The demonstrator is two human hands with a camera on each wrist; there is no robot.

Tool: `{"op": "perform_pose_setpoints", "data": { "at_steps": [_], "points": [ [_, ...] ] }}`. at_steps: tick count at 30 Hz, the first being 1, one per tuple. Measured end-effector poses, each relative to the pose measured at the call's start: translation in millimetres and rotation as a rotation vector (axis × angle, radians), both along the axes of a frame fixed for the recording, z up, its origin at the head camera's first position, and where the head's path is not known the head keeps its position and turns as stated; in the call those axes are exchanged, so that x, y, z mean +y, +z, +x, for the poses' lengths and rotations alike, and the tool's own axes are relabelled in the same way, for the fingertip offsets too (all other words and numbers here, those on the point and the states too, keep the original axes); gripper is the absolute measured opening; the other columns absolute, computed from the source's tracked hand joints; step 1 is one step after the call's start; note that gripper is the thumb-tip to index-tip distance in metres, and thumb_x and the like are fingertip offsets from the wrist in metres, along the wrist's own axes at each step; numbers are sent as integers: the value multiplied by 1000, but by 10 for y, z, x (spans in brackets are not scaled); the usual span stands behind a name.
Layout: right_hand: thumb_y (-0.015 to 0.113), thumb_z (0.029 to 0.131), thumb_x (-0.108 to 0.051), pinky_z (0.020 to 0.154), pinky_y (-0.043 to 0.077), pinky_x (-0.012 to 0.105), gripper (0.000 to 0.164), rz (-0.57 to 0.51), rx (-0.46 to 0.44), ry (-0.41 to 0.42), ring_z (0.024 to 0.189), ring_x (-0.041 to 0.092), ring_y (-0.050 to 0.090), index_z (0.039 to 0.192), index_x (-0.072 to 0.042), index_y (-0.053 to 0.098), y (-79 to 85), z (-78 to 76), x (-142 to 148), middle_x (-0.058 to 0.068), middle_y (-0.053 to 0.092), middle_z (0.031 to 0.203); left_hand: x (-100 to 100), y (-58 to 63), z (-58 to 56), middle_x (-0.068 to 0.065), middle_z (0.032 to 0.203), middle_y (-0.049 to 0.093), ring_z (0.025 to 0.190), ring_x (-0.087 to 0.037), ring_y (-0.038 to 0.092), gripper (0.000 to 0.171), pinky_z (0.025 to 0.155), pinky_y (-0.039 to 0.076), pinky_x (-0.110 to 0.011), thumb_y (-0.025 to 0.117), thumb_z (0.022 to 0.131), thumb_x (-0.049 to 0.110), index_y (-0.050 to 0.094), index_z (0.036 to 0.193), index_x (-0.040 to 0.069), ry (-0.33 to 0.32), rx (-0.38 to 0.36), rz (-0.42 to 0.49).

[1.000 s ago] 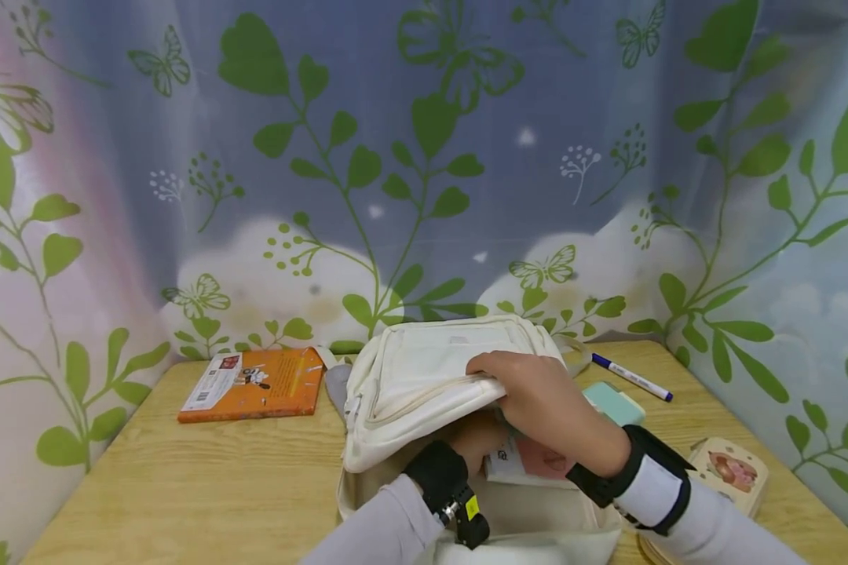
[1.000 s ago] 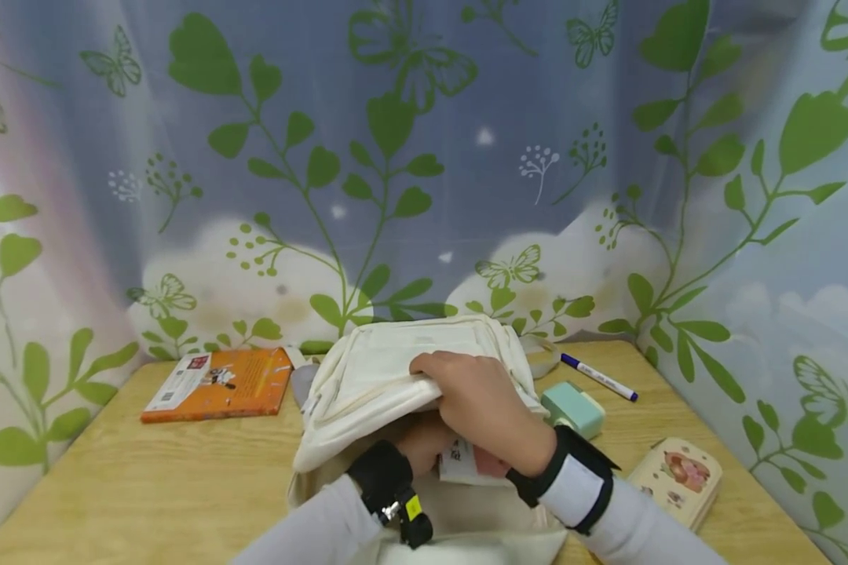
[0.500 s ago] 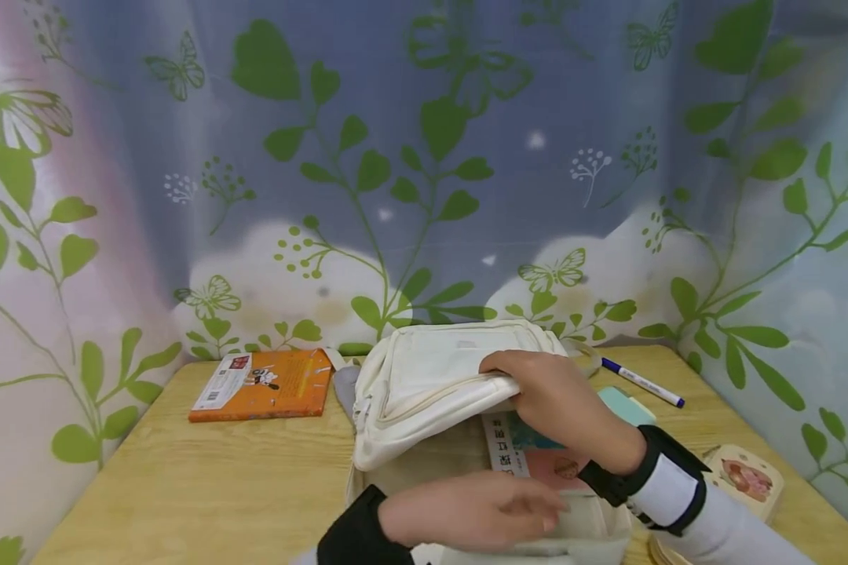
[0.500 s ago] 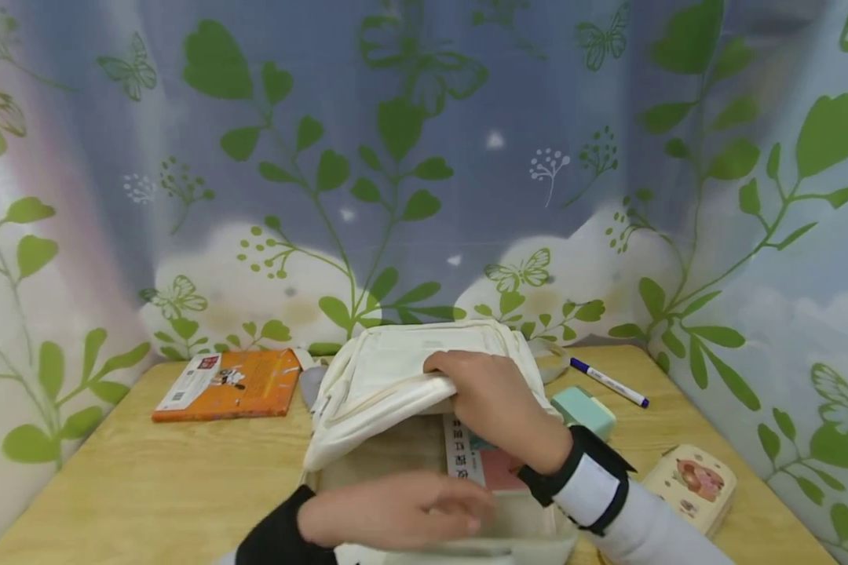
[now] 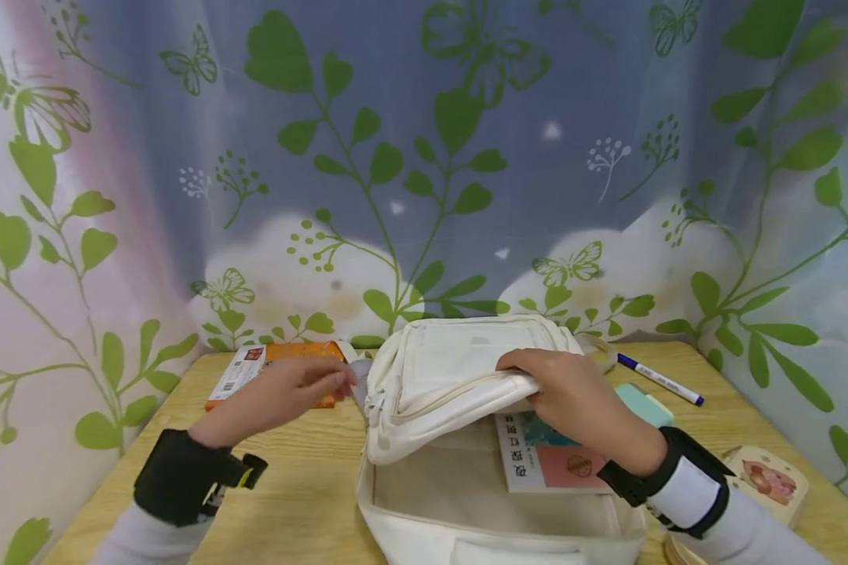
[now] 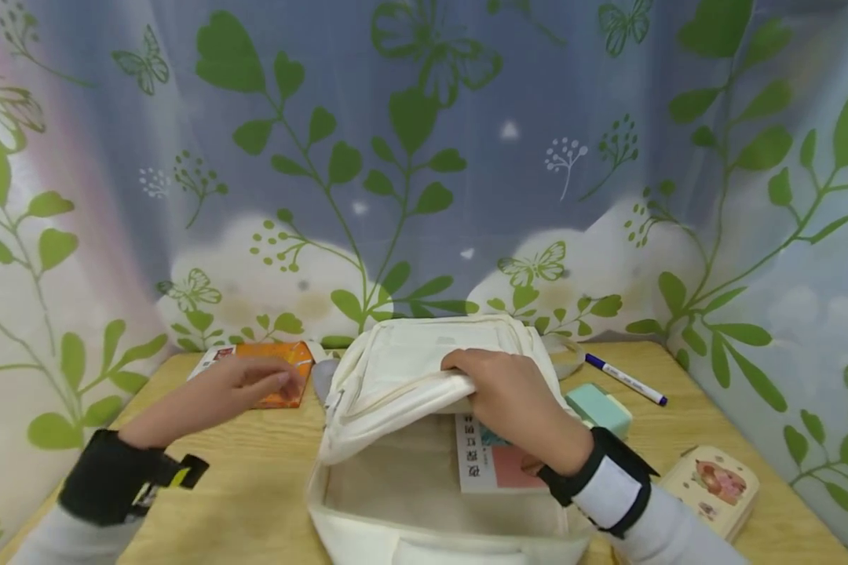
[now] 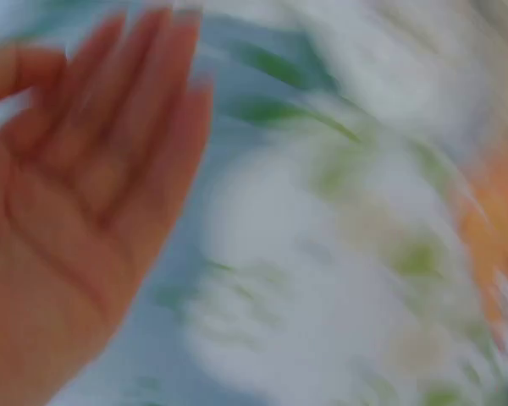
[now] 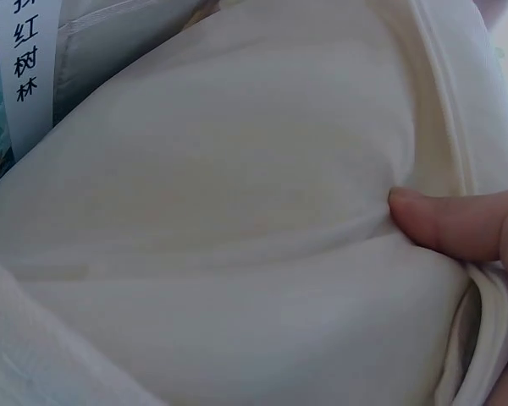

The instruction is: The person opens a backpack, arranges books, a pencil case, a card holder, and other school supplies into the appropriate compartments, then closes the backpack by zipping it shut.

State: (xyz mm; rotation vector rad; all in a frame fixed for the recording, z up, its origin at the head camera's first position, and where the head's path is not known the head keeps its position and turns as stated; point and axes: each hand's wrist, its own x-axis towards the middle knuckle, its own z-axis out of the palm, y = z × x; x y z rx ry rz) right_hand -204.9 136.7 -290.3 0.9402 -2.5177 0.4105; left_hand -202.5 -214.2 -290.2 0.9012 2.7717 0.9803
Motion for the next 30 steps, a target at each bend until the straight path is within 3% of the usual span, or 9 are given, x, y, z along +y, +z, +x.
{"op": "perform_pose_setpoints", "data": {
  "at_steps": [2,4,6,10,15,20,23,27,30],
  "points": [
    [71,75,7,72,54,34,38,4,8,2,90,19,67,104,-19,65,22,-18,28,-1,69,103,-114,-224,-248,-4,99,66,85,-21,62,20,73,49,-33,48,98,20,65,107,13,173,101,-130],
    [71,75,7,73,54,34,39,7,18,3,91,19,67,103,-19,65,35,-34,50,-2,69,103,-201,-475,-470,-10,98,66,82,-24,61,19,70,49,-37,51,95,12,66,103,6,289,183,-252],
    [70,75,7,72,54,33,39,10,19,7,90,18,67,103,-20,65,35,-40,66,-3,69,103,-254,-709,-632,-16,99,65,85,-30,61,19,72,50,-43,54,90,10,66,102,1,379,235,-376],
    [71,74,6,70,53,30,39,25,13,4,89,15,67,102,-22,65,-3,-29,77,-6,69,101,-282,-1029,-816,-24,109,60,96,-41,58,36,80,49,-51,62,88,24,60,113,-3,484,216,-597],
    [71,74,4,67,52,25,40,40,14,7,86,11,67,102,-23,64,-47,6,75,-8,69,101,-296,-1174,-958,-29,129,48,112,-54,46,66,93,40,-60,65,85,41,45,134,1,431,163,-693],
    [69,73,8,60,47,20,43,55,7,22,81,10,66,105,-21,62,-52,38,76,-6,68,103,-373,-1298,-1095,-31,134,43,109,-61,43,73,91,38,-64,57,86,52,41,136,1,416,196,-652],
    [67,73,9,57,44,18,44,77,-3,20,78,11,66,106,-20,62,-47,45,75,-5,68,104,-446,-1395,-1133,-33,138,38,109,-63,42,81,93,35,-66,55,84,60,39,139,3,443,168,-627],
    [68,73,7,58,45,18,43,99,-3,13,78,11,66,106,-20,62,-47,51,79,-5,68,104,-530,-1453,-1160,-36,135,39,103,-58,49,86,89,40,-62,59,80,63,39,140,4,423,145,-661],
    [69,73,7,58,46,19,42,104,13,8,79,11,66,105,-20,62,-52,51,98,-5,68,103,-547,-1429,-1209,-35,125,49,93,-49,58,83,77,48,-55,62,79,59,43,138,4,352,195,-692]
  ]
}}
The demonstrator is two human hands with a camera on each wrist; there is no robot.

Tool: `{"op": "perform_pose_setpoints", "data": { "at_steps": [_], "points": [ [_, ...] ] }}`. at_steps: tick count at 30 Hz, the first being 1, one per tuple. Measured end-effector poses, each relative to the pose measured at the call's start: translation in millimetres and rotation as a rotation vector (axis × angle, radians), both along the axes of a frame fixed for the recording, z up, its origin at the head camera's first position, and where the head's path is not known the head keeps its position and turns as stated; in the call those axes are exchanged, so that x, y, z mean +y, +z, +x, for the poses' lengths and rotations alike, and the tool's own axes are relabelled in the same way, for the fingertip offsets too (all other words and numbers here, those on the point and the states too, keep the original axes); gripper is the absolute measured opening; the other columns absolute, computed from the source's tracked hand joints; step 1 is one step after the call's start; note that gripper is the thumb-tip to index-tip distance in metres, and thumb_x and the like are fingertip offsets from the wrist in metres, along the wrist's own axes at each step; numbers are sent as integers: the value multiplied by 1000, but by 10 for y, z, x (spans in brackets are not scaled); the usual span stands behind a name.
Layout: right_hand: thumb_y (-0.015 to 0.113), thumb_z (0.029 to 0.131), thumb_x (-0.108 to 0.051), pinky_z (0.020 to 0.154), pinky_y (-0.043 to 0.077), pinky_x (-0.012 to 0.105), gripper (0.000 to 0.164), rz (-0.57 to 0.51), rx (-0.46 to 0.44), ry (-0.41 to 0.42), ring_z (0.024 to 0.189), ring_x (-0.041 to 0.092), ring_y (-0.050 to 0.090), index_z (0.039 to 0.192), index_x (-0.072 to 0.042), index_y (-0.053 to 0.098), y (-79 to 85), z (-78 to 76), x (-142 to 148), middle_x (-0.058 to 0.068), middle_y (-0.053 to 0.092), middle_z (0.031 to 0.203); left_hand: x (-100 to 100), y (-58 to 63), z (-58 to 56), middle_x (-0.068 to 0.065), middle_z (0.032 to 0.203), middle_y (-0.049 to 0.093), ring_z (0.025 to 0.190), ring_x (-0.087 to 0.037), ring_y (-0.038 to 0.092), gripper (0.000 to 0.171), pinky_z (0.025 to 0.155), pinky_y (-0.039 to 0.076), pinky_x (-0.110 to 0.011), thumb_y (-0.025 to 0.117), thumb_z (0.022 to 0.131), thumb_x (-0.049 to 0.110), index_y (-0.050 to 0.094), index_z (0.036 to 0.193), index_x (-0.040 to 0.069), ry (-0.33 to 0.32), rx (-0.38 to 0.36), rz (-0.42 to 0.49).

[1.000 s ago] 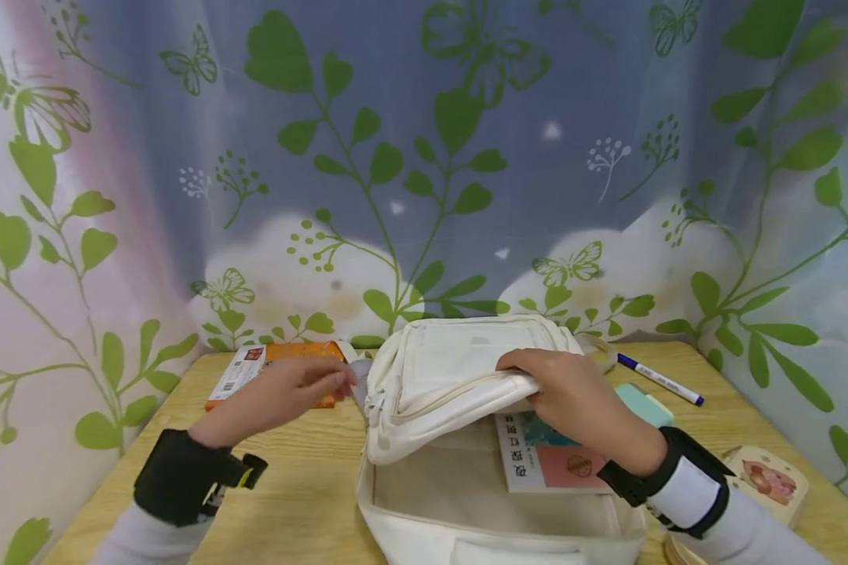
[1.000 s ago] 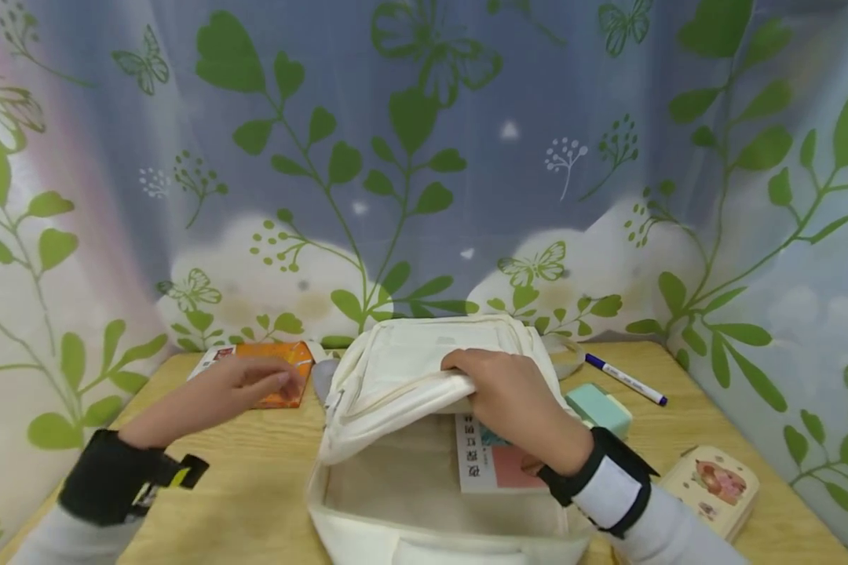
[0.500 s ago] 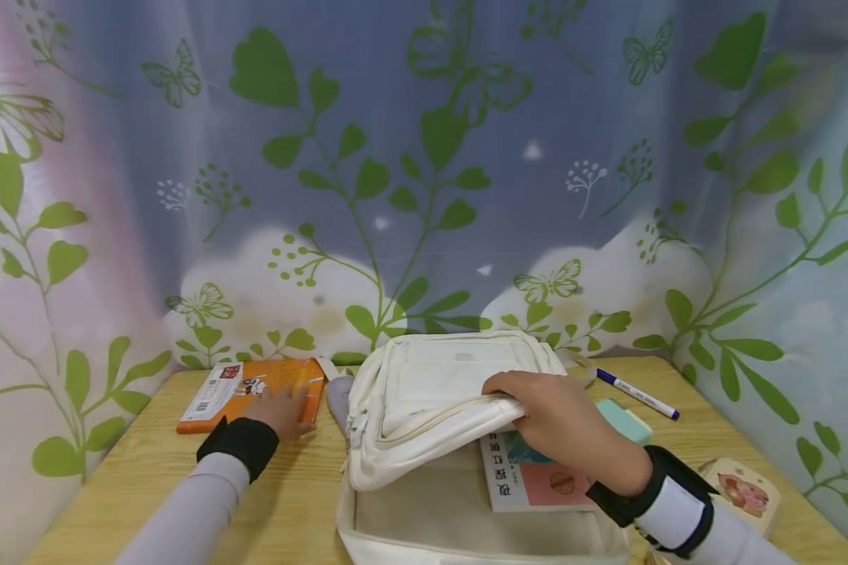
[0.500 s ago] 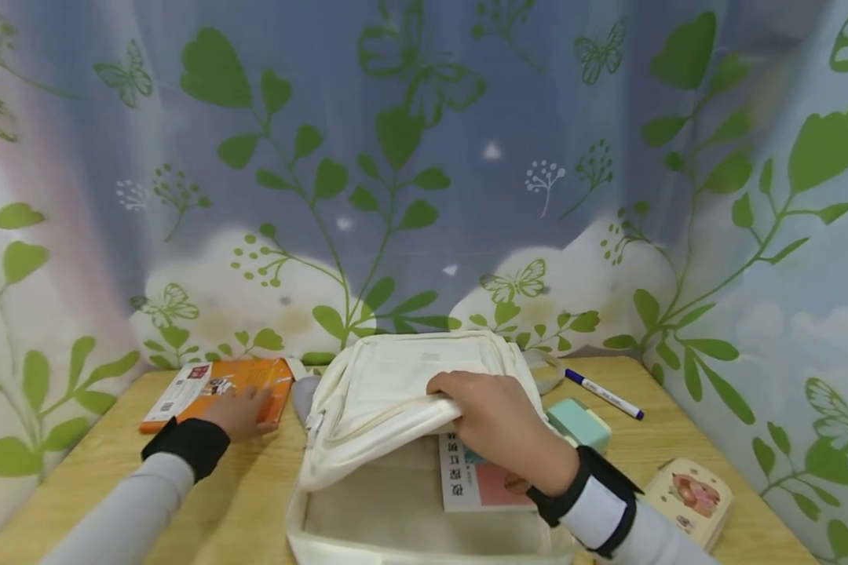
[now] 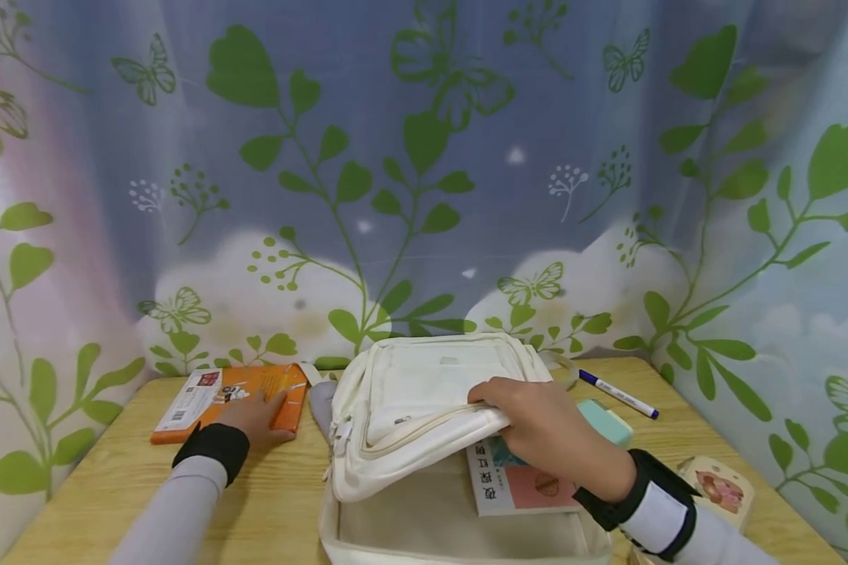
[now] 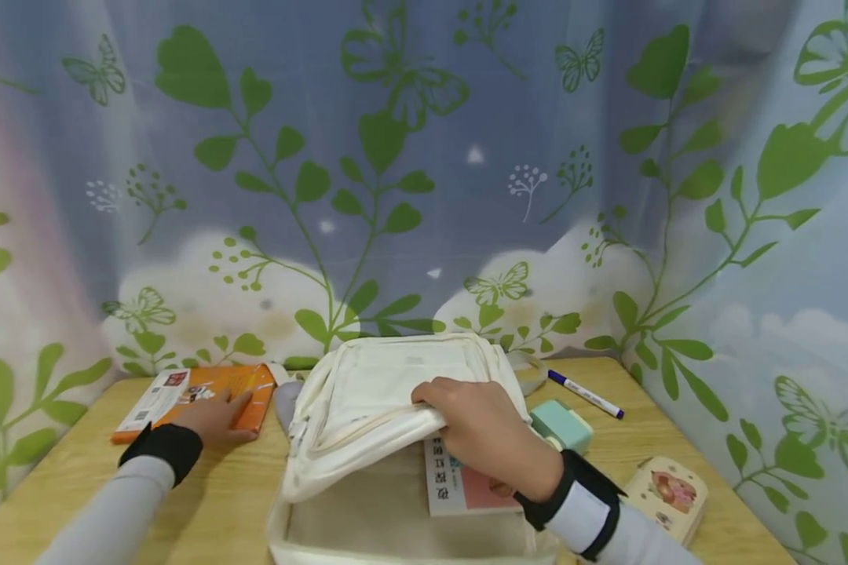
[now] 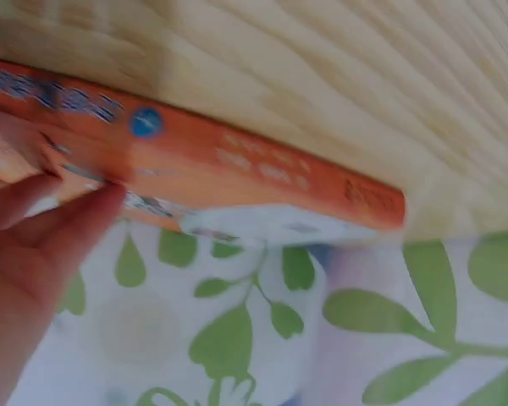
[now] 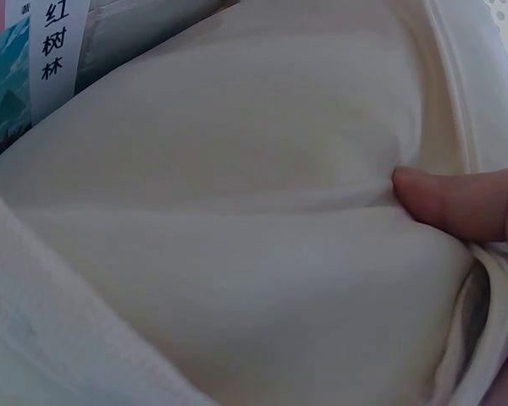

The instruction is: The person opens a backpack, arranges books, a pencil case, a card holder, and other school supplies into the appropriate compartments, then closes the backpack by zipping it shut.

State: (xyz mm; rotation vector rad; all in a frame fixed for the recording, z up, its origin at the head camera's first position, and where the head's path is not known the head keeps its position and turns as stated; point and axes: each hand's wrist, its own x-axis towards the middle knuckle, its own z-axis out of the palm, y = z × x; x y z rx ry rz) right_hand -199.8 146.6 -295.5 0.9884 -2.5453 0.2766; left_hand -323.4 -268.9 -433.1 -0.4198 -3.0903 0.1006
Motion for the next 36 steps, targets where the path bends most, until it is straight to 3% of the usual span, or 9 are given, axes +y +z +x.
{"op": "perform_pose_setpoints", "data": {
  "at_steps": [7,12,17,22,26,28,33,34,36],
  "points": [
    [69,73,7,58,47,19,41,-32,13,9,79,11,66,104,-20,63,-76,-4,3,-5,68,101,-60,39,-40,-20,86,64,68,-32,60,76,59,50,-44,61,83,54,45,134,0,-134,39,-98],
    [69,75,5,60,47,20,40,-39,19,16,80,9,66,103,-22,62,-110,-23,-17,-8,67,100,-82,-52,-25,-4,48,45,44,-23,47,62,43,42,-38,63,85,43,49,125,-3,-221,219,-162],
    [68,76,5,58,45,18,39,-33,11,19,80,10,66,104,-22,62,-124,-7,-29,-8,67,101,-36,-140,54,1,40,32,36,-20,36,45,36,32,-35,61,86,23,51,121,-2,-268,379,-145],
    [68,74,7,58,44,18,42,-29,5,14,79,11,66,103,-22,63,-136,15,-35,-7,68,100,21,-116,153,0,43,38,37,-21,41,31,37,36,-36,58,82,6,55,112,-3,-279,447,-167],
    [68,73,8,59,44,19,43,-28,7,10,80,11,66,103,-22,63,-135,14,-38,-7,68,100,-94,37,271,-6,53,47,44,-23,47,25,38,38,-35,67,79,11,56,98,0,-271,583,-223],
    [69,73,7,60,45,19,42,-35,9,8,81,11,66,103,-22,63,-134,11,-37,-7,68,100,-169,179,342,-6,53,45,41,-20,43,24,36,33,-33,54,93,25,54,94,1,-268,671,-192],
    [72,71,6,61,48,22,43,-60,22,-33,83,10,67,102,-23,63,-115,4,-28,-8,68,101,-248,597,506,-3,49,34,35,-14,28,47,34,21,-27,22,102,36,45,83,0,-236,918,34],
    [72,71,6,62,48,22,44,-64,24,-43,83,10,67,102,-23,63,-113,4,-24,-8,68,101,-249,673,546,-2,48,33,35,-14,27,39,35,21,-28,32,101,31,44,82,-1,-213,946,87],
    [72,70,6,61,48,22,44,-69,27,-51,83,10,67,102,-23,64,-120,9,-15,-8,68,101,-252,782,649,-2,47,34,35,-13,28,26,36,22,-28,46,95,21,44,83,-2,-126,892,230]
  ]
}}
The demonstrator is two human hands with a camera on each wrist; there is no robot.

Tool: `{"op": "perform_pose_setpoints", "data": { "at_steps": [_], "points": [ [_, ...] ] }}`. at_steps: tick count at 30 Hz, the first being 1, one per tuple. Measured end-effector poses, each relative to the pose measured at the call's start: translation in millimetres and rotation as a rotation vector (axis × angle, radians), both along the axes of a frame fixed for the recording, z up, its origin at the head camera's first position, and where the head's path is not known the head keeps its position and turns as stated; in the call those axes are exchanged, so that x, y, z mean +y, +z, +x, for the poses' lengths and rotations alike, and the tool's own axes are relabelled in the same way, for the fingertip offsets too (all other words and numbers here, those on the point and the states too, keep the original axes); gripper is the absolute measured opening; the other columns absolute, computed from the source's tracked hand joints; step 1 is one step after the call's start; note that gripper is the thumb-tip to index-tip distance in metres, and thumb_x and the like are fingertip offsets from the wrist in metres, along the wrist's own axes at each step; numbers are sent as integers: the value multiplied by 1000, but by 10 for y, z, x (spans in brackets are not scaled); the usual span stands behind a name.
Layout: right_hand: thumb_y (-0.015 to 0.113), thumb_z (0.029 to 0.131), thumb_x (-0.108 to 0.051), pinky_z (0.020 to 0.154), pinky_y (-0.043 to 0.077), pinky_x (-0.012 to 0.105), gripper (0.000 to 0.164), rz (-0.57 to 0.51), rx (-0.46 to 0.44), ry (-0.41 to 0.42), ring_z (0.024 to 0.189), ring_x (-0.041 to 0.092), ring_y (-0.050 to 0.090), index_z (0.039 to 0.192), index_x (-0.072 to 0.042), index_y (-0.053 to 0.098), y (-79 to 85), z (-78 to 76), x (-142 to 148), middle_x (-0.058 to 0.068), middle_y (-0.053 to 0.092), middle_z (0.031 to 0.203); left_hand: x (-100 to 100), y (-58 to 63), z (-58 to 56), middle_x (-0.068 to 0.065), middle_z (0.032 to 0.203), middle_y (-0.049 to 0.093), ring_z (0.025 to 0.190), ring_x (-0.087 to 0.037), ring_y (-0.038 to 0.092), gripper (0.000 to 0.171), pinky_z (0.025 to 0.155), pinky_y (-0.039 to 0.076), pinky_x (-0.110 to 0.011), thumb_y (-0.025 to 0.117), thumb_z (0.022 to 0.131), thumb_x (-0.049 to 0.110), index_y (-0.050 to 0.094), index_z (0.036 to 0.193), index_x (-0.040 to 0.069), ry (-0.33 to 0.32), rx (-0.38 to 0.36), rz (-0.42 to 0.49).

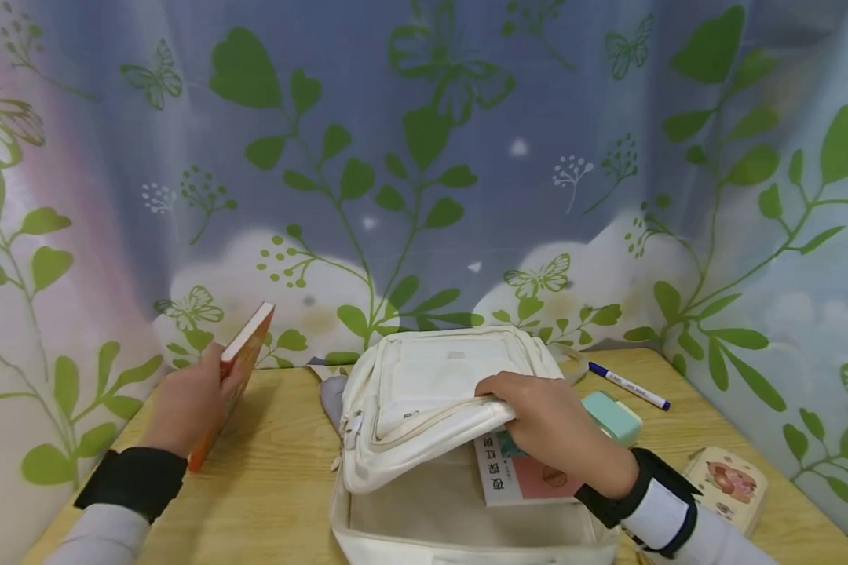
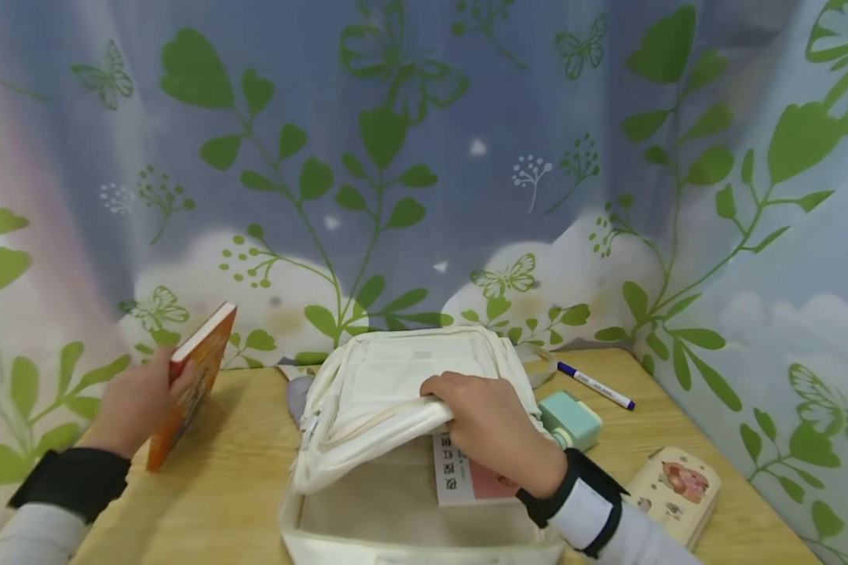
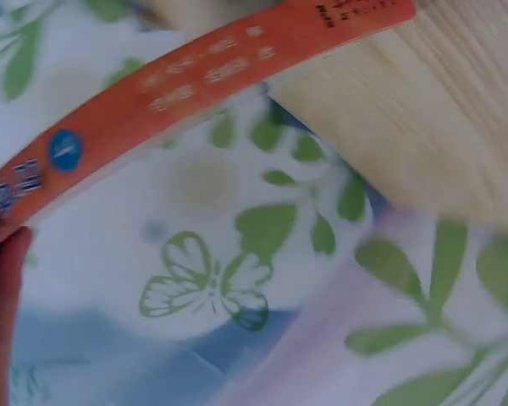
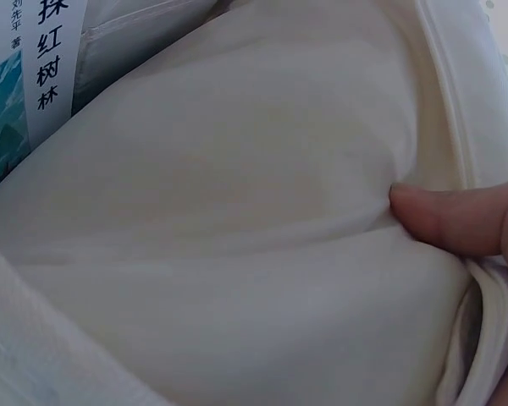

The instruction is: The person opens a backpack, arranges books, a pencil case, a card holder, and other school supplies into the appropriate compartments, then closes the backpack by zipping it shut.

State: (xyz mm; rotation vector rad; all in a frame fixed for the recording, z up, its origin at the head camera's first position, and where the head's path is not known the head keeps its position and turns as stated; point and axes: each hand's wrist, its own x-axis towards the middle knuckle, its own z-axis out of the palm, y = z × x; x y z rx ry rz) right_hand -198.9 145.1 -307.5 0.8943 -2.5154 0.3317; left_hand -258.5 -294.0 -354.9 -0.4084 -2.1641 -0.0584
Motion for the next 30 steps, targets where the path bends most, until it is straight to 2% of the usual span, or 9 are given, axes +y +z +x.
{"op": "perform_pose_setpoints", "data": {
  "at_steps": [2,5,7,11,16,19,22,26,30],
  "points": [
    [72,71,6,61,48,22,43,-3,0,-4,83,10,67,101,-24,64,-10,9,10,-8,68,101,-7,94,137,-6,49,40,37,-13,32,22,39,23,-27,53,92,16,45,88,-4,18,-158,158],
    [72,72,5,62,48,22,42,-2,-8,2,83,9,66,101,-23,64,-23,25,21,-8,68,100,-39,219,326,-17,65,54,46,-14,43,26,42,30,-27,51,94,16,45,102,-8,29,-422,352],
    [73,72,3,63,49,22,40,-5,-15,6,84,9,66,101,-23,64,-23,29,27,-8,68,100,-72,314,409,-27,80,58,53,-17,50,32,45,35,-29,47,96,17,43,110,-11,38,-566,397],
    [73,73,2,64,50,23,39,-4,-9,7,84,9,66,101,-23,63,-6,19,43,-8,68,100,-90,518,445,-30,94,56,64,-20,50,41,52,35,-32,50,93,17,37,118,-14,54,-780,359],
    [74,71,3,61,48,22,41,-11,11,-4,83,10,67,100,-24,64,19,4,61,-9,68,99,-38,737,291,-25,91,55,68,-24,51,48,57,38,-33,59,89,19,40,116,-16,75,-939,228],
    [74,70,6,59,47,22,44,-8,3,-1,84,11,67,100,-24,64,19,7,62,-8,69,99,-37,789,220,-24,86,54,66,-25,53,44,57,40,-35,58,90,21,45,111,-16,96,-999,199],
    [73,70,7,60,47,22,44,-1,-7,3,85,12,67,101,-23,64,4,-2,53,-8,69,100,-52,757,248,-24,83,54,65,-29,54,41,57,40,-37,56,92,21,47,109,-16,117,-962,181],
    [74,72,2,62,49,23,40,-4,-4,1,84,10,67,101,-24,64,-19,-21,46,-9,69,100,-28,624,392,-22,81,58,63,-27,53,38,55,37,-35,54,93,21,50,109,-14,130,-833,227],
    [74,74,1,63,50,23,37,-23,-11,-12,83,9,67,99,-26,65,-43,-27,54,-9,69,99,-32,513,579,-21,82,62,60,-18,53,43,51,37,-32,49,96,27,48,114,-13,122,-782,388]
  ]
}}
